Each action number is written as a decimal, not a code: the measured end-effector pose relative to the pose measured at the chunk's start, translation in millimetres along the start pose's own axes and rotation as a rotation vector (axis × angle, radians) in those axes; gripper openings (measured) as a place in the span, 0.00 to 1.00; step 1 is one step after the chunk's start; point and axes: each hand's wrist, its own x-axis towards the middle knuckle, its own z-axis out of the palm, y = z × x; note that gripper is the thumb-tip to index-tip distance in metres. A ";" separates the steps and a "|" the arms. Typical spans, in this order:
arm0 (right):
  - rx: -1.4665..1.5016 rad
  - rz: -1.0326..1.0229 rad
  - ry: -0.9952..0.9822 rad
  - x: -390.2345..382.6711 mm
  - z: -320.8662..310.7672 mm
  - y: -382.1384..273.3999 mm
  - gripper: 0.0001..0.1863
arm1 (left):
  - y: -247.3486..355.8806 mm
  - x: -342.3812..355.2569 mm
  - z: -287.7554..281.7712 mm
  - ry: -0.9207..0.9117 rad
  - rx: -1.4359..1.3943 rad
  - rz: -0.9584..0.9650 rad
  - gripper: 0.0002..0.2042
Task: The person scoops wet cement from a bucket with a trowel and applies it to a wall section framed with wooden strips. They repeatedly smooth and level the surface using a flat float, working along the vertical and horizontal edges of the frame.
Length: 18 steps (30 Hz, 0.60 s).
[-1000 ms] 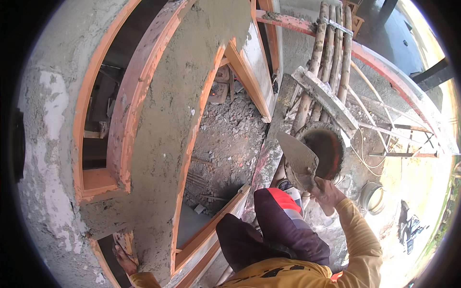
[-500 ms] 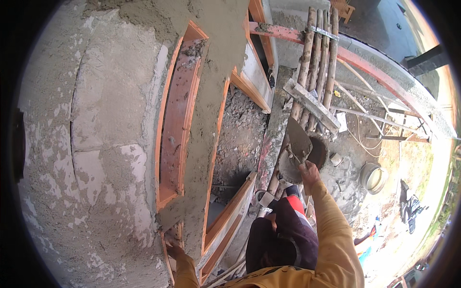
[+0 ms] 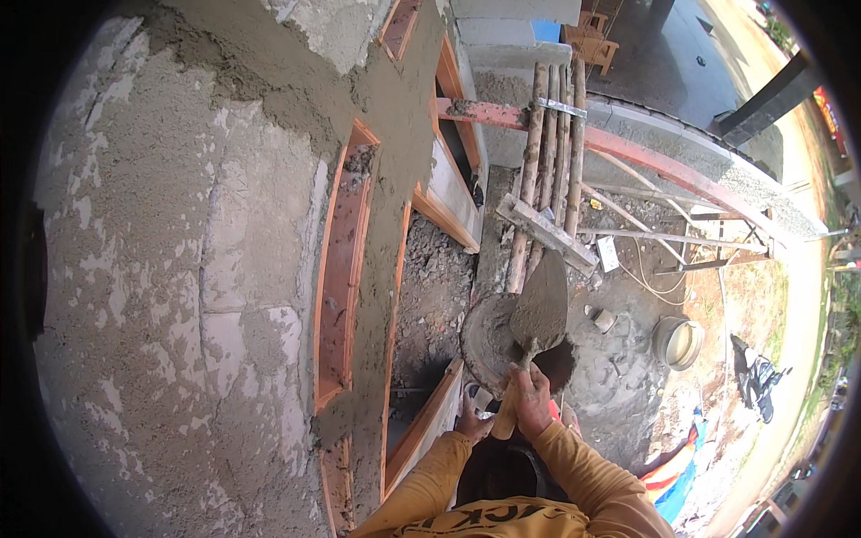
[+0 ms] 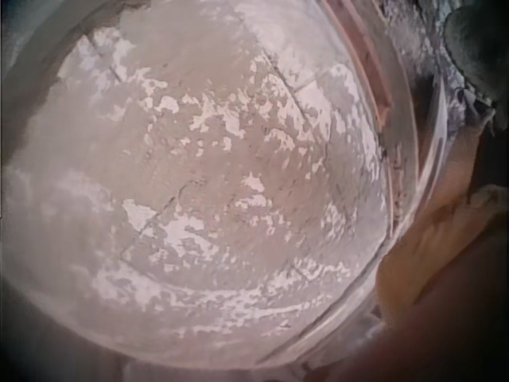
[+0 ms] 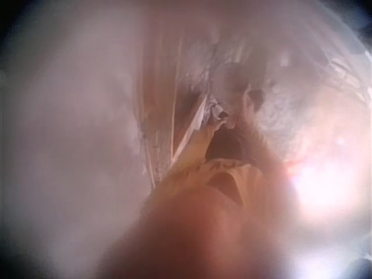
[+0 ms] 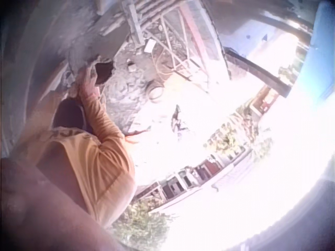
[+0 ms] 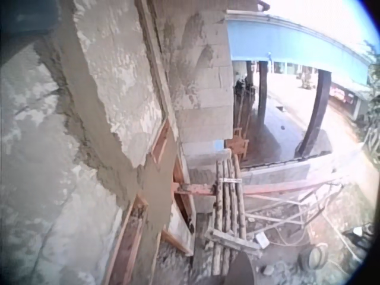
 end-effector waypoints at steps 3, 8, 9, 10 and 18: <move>-0.083 -0.040 -0.087 -27.8 15.6 -12.0 0.15 | 16.6 12.6 6.6 0.021 -0.537 -0.063 0.54; -0.142 -0.071 -0.215 -62.1 25.5 -25.1 0.14 | 17.3 11.5 -21.1 0.391 -0.242 0.003 0.49; -0.118 -0.068 -0.226 -64.6 30.2 -29.0 0.14 | 16.8 11.0 -28.9 0.432 -0.246 -0.014 0.51; -0.092 -0.062 -0.236 -65.4 35.7 -34.6 0.14 | 25.1 8.6 -35.1 0.449 -0.282 -0.024 0.49; 0.065 -0.199 -0.340 -17.3 77.3 -77.3 0.14 | 103.5 8.3 -81.1 0.506 -0.337 -0.157 0.35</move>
